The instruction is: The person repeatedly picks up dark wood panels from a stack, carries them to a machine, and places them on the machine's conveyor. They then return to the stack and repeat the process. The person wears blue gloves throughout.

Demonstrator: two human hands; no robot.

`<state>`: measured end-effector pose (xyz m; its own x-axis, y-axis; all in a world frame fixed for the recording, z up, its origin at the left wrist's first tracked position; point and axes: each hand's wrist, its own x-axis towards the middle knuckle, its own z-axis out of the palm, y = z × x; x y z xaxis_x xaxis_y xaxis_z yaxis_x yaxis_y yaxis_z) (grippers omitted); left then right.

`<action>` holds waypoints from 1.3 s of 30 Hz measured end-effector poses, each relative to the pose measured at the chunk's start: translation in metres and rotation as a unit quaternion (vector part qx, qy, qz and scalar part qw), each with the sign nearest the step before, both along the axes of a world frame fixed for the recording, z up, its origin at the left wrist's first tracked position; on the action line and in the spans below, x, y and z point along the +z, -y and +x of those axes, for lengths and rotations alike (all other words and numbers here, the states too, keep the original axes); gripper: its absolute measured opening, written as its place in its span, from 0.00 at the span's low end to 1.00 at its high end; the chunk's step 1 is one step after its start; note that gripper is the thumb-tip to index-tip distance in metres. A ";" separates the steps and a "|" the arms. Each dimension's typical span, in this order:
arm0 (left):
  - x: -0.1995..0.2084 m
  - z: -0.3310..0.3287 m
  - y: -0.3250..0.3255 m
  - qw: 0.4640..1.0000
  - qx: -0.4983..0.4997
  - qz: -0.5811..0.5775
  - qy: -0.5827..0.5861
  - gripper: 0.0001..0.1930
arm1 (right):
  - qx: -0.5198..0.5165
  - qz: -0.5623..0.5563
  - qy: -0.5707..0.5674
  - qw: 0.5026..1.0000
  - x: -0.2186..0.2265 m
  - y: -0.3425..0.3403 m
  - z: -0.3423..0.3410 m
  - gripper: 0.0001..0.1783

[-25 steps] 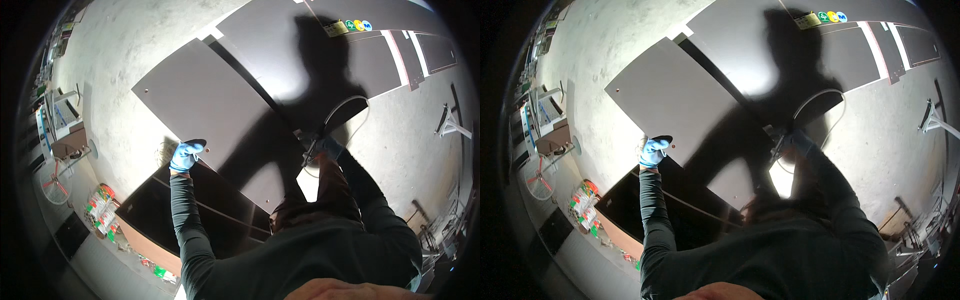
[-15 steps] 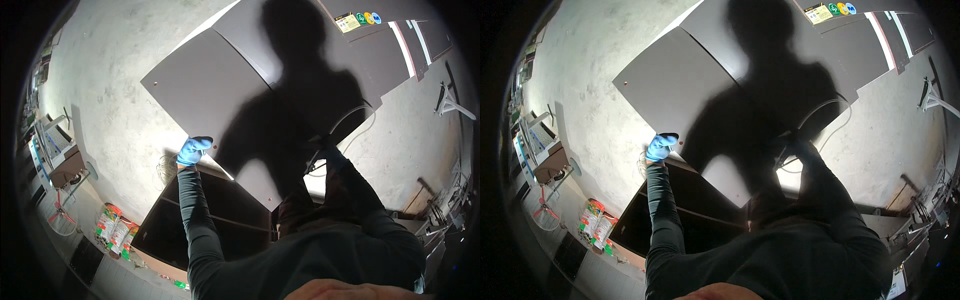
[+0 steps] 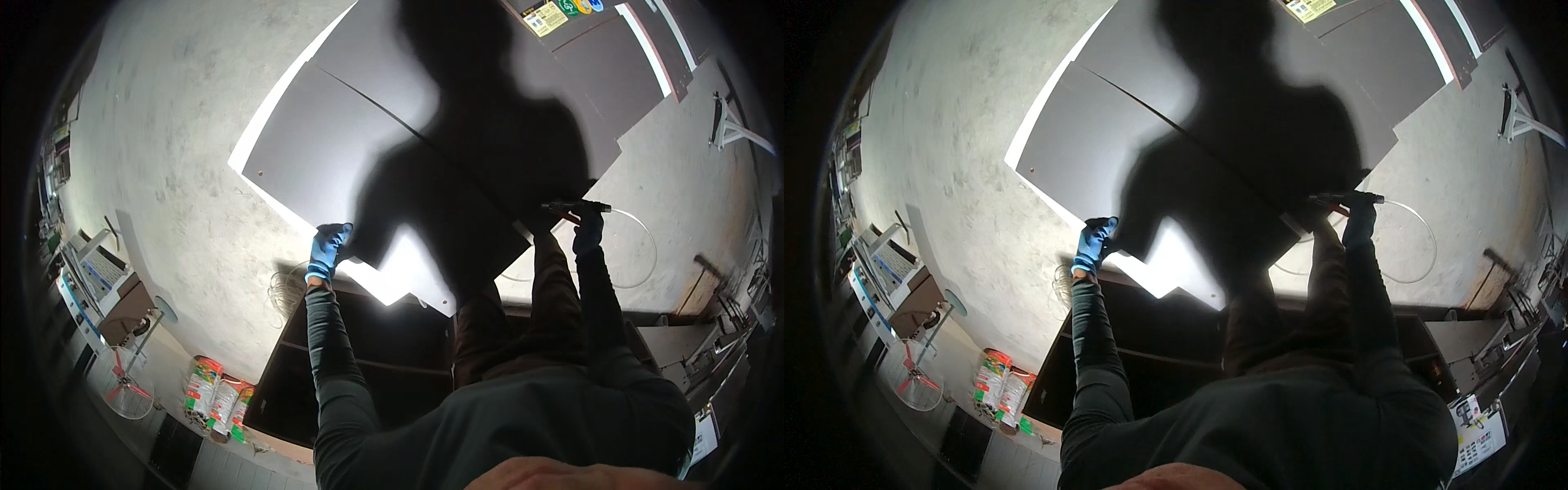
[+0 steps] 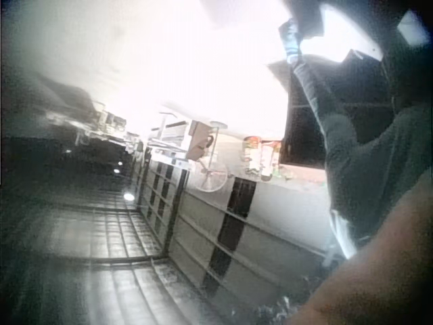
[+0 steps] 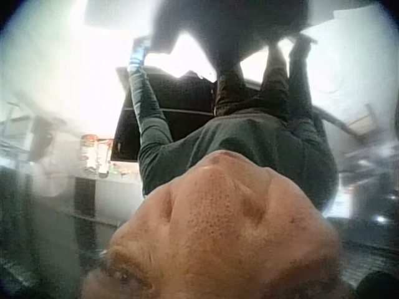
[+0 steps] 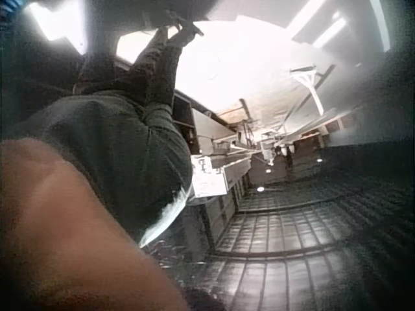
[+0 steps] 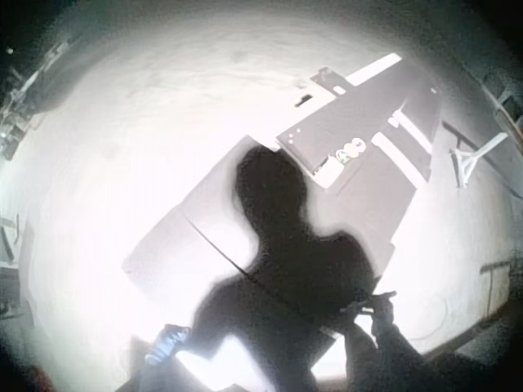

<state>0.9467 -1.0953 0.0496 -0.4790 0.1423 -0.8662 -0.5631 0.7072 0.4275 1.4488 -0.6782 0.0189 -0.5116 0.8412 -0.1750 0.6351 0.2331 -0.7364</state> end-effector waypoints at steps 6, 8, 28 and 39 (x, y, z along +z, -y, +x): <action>-0.008 -0.025 -0.021 0.997 -0.077 -0.019 -0.003 0.16 | 0.154 0.013 0.070 0.985 -0.010 0.008 -0.023 0.13; -0.012 -0.044 -0.031 0.982 -0.179 0.013 -0.055 0.17 | 0.028 -0.016 -0.009 0.999 -0.031 0.027 -0.030 0.11; 0.048 0.236 -0.336 0.695 -0.574 0.105 -0.420 0.23 | 0.013 -0.237 0.185 0.954 0.001 0.042 -0.078 0.20; 0.062 0.371 -0.395 0.225 -0.836 0.032 -0.499 0.13 | 0.054 0.165 0.071 0.982 0.054 -0.017 0.084 0.29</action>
<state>1.3173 -0.7005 0.1120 0.3388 0.8436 -0.4165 0.8669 -0.4520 -0.2103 1.5331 -0.6611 0.0732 -0.5913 0.8061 0.0227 0.6839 0.5161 -0.5157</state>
